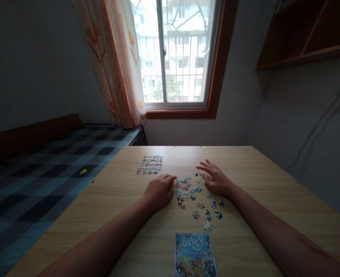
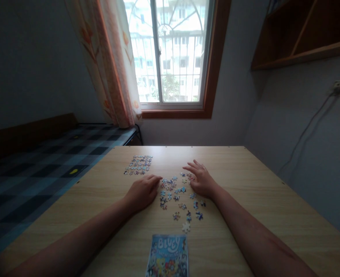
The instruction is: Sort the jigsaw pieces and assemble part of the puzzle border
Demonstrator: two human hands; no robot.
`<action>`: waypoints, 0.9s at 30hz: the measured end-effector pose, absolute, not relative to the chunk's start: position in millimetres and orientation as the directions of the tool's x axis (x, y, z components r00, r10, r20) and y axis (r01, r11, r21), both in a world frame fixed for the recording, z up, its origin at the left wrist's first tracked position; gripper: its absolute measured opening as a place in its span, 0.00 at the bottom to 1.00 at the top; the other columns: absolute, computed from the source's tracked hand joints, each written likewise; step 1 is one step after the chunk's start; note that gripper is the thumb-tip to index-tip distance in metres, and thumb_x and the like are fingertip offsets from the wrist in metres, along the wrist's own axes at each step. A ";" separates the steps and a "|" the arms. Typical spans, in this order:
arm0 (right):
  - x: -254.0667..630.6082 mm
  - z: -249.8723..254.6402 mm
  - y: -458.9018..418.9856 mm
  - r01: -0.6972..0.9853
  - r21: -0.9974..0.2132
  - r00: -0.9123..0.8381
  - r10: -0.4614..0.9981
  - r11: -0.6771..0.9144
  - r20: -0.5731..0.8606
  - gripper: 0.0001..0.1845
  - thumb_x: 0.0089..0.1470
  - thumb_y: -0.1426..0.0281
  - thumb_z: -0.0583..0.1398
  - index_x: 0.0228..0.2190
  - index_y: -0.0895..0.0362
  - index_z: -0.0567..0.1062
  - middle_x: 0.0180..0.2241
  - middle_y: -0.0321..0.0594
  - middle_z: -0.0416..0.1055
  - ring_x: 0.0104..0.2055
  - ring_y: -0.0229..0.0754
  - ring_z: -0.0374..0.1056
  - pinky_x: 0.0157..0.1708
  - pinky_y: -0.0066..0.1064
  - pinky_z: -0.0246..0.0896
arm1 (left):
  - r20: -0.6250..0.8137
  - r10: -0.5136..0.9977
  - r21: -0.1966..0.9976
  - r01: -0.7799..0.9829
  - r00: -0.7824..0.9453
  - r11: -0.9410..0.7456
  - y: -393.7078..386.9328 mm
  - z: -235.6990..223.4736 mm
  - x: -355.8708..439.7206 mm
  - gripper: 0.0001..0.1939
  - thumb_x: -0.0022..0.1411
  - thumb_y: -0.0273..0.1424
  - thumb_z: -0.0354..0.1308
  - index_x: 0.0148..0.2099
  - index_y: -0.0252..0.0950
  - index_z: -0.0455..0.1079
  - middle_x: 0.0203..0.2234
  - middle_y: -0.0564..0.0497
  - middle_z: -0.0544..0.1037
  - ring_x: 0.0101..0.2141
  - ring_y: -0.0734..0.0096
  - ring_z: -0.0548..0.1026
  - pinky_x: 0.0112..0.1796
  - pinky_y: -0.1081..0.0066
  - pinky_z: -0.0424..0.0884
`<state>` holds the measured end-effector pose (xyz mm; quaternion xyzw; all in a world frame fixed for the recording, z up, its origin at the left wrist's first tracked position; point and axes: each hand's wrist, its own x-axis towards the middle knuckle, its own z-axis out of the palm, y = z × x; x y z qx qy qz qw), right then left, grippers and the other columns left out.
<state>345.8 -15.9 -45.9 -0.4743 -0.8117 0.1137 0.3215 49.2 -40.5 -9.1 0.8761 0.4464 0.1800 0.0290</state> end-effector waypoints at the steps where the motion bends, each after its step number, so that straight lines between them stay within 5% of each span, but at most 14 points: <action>1: 346.2 -46.2 -15.6 0.692 -0.495 -0.336 0.841 0.525 0.424 0.33 0.50 0.74 0.58 0.58 0.49 0.71 0.64 0.44 0.60 0.70 0.56 0.43 0.66 0.60 0.37 | 0.285 0.795 0.214 0.772 0.536 -0.598 -40.7 -8.6 49.3 0.19 0.65 0.27 0.49 0.55 0.37 0.71 0.49 0.45 0.78 0.48 0.60 0.74 0.49 0.61 0.71; 7: 345.6 -41.8 -18.3 0.664 -0.484 -0.419 0.819 0.571 0.392 0.36 0.52 0.61 0.65 0.62 0.48 0.66 0.64 0.47 0.59 0.70 0.61 0.41 0.64 0.64 0.35 | 0.281 0.798 0.214 0.775 0.534 -0.594 -41.3 -7.2 49.9 0.19 0.65 0.27 0.49 0.55 0.38 0.71 0.49 0.46 0.78 0.48 0.60 0.74 0.49 0.61 0.72; 15: 346.6 -41.4 -18.5 0.665 -0.478 -0.419 0.817 0.574 0.397 0.31 0.59 0.63 0.59 0.63 0.50 0.65 0.64 0.48 0.60 0.70 0.58 0.42 0.65 0.62 0.36 | 0.291 0.791 0.196 0.775 0.539 -0.600 -40.5 -9.6 49.6 0.18 0.65 0.27 0.50 0.55 0.38 0.70 0.49 0.46 0.78 0.48 0.60 0.74 0.48 0.61 0.71; 21: 333.6 -38.6 -24.3 0.720 -0.422 -0.403 0.827 0.551 0.392 0.36 0.56 0.56 0.63 0.64 0.48 0.62 0.65 0.46 0.58 0.71 0.60 0.38 0.64 0.66 0.28 | 0.305 0.783 0.196 0.769 0.542 -0.608 -40.4 -9.8 49.5 0.16 0.67 0.29 0.49 0.55 0.38 0.71 0.48 0.46 0.78 0.48 0.60 0.74 0.49 0.61 0.71; 27: 324.1 -42.0 -24.5 0.758 -0.421 -0.373 0.861 0.498 0.346 0.40 0.52 0.60 0.65 0.64 0.47 0.61 0.65 0.46 0.58 0.71 0.62 0.37 0.63 0.69 0.27 | 0.294 0.789 0.192 0.775 0.540 -0.602 -43.3 -6.6 51.2 0.18 0.67 0.38 0.53 0.55 0.38 0.71 0.48 0.45 0.77 0.48 0.58 0.74 0.48 0.60 0.71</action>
